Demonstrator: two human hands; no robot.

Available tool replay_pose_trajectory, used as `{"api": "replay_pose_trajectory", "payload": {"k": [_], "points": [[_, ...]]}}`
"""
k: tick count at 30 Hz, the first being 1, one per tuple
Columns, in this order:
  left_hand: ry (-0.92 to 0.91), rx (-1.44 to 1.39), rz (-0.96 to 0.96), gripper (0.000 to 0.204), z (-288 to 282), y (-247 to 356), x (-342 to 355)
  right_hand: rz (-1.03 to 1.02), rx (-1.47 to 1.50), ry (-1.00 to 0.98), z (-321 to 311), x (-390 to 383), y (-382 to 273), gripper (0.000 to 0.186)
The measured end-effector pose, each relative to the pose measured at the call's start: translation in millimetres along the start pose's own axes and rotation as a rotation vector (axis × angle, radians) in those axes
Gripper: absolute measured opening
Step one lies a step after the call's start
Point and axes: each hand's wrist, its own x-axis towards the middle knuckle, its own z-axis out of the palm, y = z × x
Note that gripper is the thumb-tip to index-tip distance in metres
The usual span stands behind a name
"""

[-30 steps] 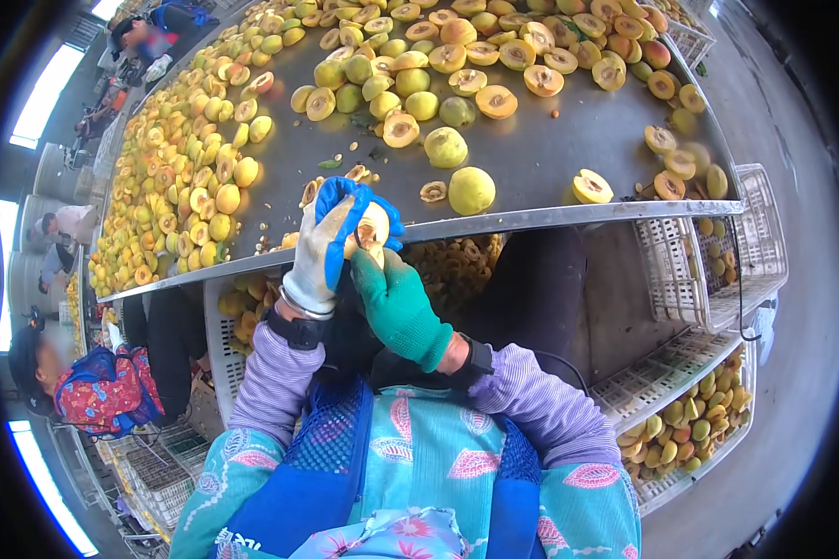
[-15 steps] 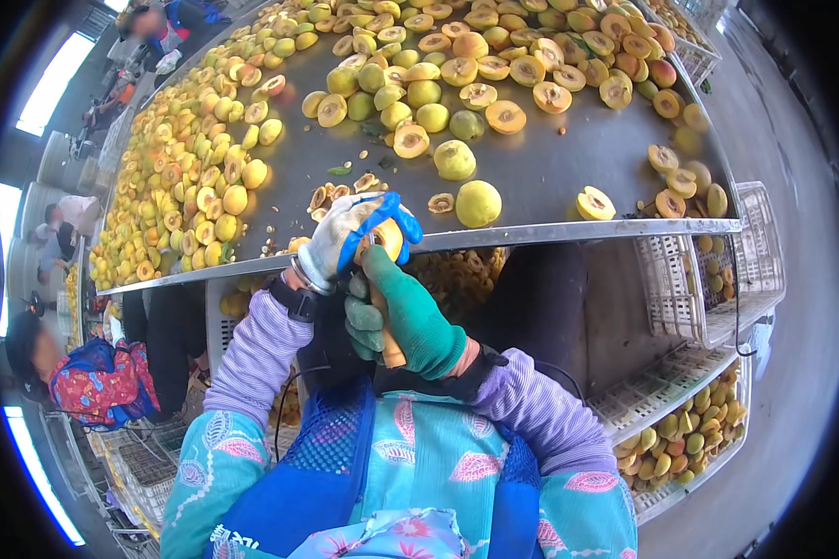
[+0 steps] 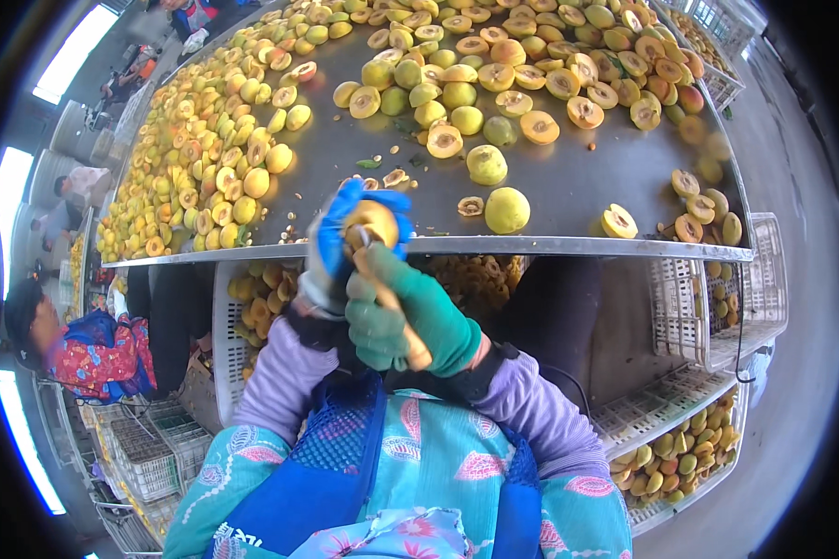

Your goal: The person repeatedly picks up halved yellow-green fruit from a metal table, removes the pits by hand, and places the pitted halves back on the table. The person wears gloves and works continuously at a processing station with other workers visible in the background.

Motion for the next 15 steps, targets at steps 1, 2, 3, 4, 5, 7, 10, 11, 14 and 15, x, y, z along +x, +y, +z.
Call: {"api": "replay_pose_trajectory", "payload": {"k": [1, 2, 3, 4, 5, 7, 10, 11, 14, 15], "points": [[-0.002, 0.238, 0.19, 0.033, -17.1, 8.1, -8.8, 0.009, -0.123, 0.113, 13.7, -6.1, 3.2, 0.044], [-0.032, 0.807, 0.574, 0.026, -56.2, 19.1, -20.5, 0.018, -0.243, 0.222, 21.6, -11.4, 6.6, 0.044], [0.064, 1.427, 0.895, 0.021, -101.9, 34.3, -29.7, 0.103, -0.365, 0.437, 20.4, -15.3, 8.2, 0.041], [0.281, 2.048, 0.99, 0.02, -160.0, 46.7, -42.6, 0.163, -0.481, 0.577, 11.1, -19.1, 7.4, 0.038], [0.54, 1.638, 0.36, 0.029, -158.0, 57.5, -53.0, 0.184, -0.665, 0.642, 2.5, -25.0, 5.4, 0.04], [0.69, 2.136, 0.177, 0.051, -194.0, 80.9, -56.3, 0.113, -0.9, 0.688, -9.6, -40.2, -8.6, 0.042], [0.6, 1.682, 0.284, 0.033, -195.2, 109.9, -28.9, -0.058, -1.149, 0.853, 16.7, -60.5, -70.9, 0.033], [0.52, 1.604, 0.287, 0.029, -193.5, 117.8, -1.8, -0.454, -1.404, 0.898, 3.1, -73.8, -102.6, 0.029], [0.423, 1.514, 0.177, 0.026, -166.5, 135.9, 85.5, -1.044, -2.075, 1.369, -29.0, -152.4, -221.2, 0.027], [0.382, 1.521, 0.207, 0.028, -159.6, 138.2, 114.6, -1.082, -2.237, 1.679, -37.2, -184.8, -265.3, 0.028]]}}
